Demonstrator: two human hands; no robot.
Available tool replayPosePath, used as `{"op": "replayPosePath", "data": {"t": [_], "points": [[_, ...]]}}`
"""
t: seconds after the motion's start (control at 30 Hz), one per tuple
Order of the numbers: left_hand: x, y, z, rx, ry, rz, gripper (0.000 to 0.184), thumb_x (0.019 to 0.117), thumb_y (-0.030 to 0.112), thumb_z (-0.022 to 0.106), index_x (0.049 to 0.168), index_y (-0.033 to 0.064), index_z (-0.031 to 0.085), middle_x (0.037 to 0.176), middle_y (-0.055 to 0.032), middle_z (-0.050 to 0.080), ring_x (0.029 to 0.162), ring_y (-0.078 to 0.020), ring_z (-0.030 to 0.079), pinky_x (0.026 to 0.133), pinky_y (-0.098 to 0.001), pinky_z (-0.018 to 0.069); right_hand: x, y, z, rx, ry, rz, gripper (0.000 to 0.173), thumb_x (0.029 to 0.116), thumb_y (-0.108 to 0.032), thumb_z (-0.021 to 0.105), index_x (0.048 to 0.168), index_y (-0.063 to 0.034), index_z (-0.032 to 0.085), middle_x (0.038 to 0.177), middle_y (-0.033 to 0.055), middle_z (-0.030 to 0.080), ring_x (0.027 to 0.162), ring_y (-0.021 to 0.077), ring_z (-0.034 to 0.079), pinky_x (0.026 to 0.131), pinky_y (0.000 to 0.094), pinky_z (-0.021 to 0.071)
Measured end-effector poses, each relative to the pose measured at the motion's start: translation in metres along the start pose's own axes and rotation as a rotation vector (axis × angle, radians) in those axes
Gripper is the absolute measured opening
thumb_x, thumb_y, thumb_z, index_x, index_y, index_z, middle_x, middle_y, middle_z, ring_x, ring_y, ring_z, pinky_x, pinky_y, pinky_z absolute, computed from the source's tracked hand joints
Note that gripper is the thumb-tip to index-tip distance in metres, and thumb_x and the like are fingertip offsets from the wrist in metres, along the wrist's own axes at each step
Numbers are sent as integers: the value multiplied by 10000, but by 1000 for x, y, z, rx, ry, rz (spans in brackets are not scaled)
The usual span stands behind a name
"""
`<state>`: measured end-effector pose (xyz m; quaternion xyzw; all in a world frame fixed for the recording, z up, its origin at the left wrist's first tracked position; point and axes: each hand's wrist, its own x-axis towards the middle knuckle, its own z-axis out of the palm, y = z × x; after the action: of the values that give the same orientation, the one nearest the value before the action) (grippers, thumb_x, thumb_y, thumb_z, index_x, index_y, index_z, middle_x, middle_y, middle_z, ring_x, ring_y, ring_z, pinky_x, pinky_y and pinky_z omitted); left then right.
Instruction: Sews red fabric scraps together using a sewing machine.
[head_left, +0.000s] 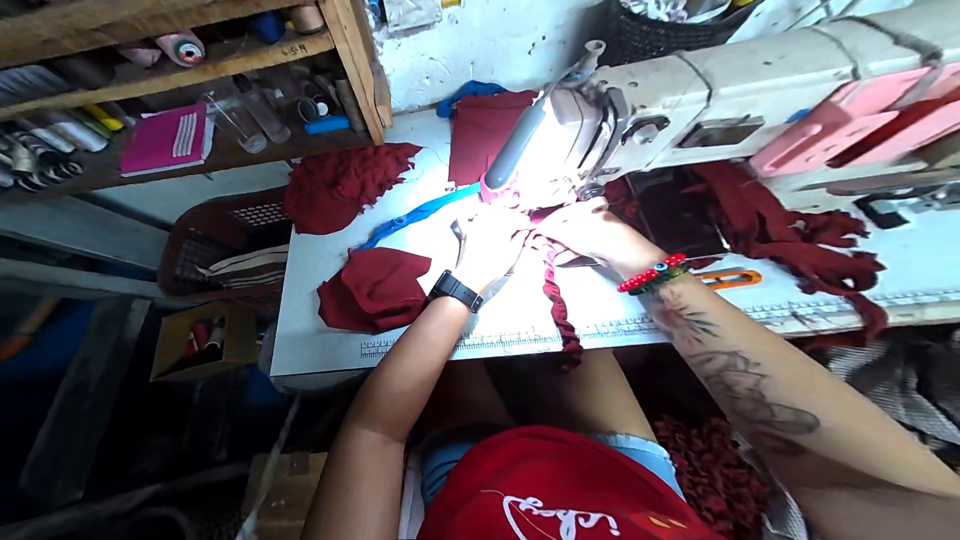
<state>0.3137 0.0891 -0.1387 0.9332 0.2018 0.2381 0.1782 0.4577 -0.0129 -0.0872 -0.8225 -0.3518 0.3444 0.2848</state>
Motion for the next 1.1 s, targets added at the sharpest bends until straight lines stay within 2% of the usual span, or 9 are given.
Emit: {"op": "replayPosePath", "data": {"t": [0.1, 0.23, 0.37, 0.6, 0.73, 0.8, 0.87, 1.0, 1.1], "points": [[0, 2, -1, 8, -8, -25, 229, 1018, 270, 592, 1116, 191, 783, 1205, -50, 720, 1263, -278, 583, 1110, -596, 338, 4, -1, 4, 62, -2, 55, 189, 1032, -221, 588, 1008, -62, 687, 748, 39, 604, 608, 109, 571, 590, 302, 519], [0, 1, -1, -11, 1, -16, 210, 1007, 224, 603, 1065, 144, 788, 1151, -87, 727, 1206, -301, 613, 1073, -597, 374, -11, 16, 17, -66, 118, -276, 290, 1034, -283, 631, 937, -30, 732, 802, 125, 661, 713, 236, 612, 687, 485, 505], [0, 0, 1, -5, -20, -35, 233, 1021, 247, 573, 1093, 164, 778, 1184, -65, 718, 1221, -269, 612, 1091, -601, 367, -25, 30, 34, 4, 295, -446, 130, 989, -181, 675, 1050, -67, 668, 866, 113, 689, 750, 242, 676, 674, 494, 558], [0, 0, -1, -13, -17, 6, 228, 1013, 238, 590, 1091, 152, 786, 1186, -62, 731, 1211, -247, 634, 1083, -511, 438, -20, 16, 45, -530, 356, -269, 209, 1019, -137, 568, 1156, 18, 597, 991, 270, 660, 948, 470, 684, 752, 619, 538], [-2, 2, -2, 8, -54, -8, 240, 1015, 257, 587, 1127, 167, 779, 1238, -66, 714, 1271, -257, 600, 1129, -558, 366, -30, 23, 45, -456, 409, -441, 171, 1030, -115, 543, 1140, -23, 635, 972, 216, 676, 903, 403, 698, 729, 581, 543], [-4, 3, -7, -25, -87, 5, 239, 1016, 233, 581, 1123, 140, 773, 1269, -82, 698, 1306, -273, 569, 1146, -564, 331, -51, 31, 50, -372, 435, -637, 172, 1010, -57, 565, 1130, 20, 661, 952, 203, 679, 852, 367, 694, 712, 553, 558], [-5, -2, -7, -54, -82, 3, 231, 1003, 238, 587, 1090, 132, 773, 1255, -82, 696, 1289, -274, 573, 1116, -561, 372, -67, 33, 56, -538, 422, -752, 166, 962, 14, 595, 1091, 80, 675, 1021, 235, 664, 868, 386, 686, 700, 527, 565], [-6, 0, -6, -122, 8, -41, 221, 996, 261, 600, 1072, 151, 776, 1179, -53, 720, 1207, -223, 622, 1086, -548, 398, -72, 31, 62, -630, 407, -678, 156, 966, -18, 589, 1061, 73, 671, 1013, 233, 650, 835, 383, 687, 643, 519, 562], [-6, 1, -4, -111, 62, 120, 236, 1014, 236, 584, 1113, 134, 772, 1218, -84, 710, 1242, -249, 608, 1109, -504, 415, -71, 29, 64, -622, 410, -625, 173, 981, -19, 558, 1072, 90, 656, 1026, 237, 659, 846, 387, 697, 656, 522, 569]]}}
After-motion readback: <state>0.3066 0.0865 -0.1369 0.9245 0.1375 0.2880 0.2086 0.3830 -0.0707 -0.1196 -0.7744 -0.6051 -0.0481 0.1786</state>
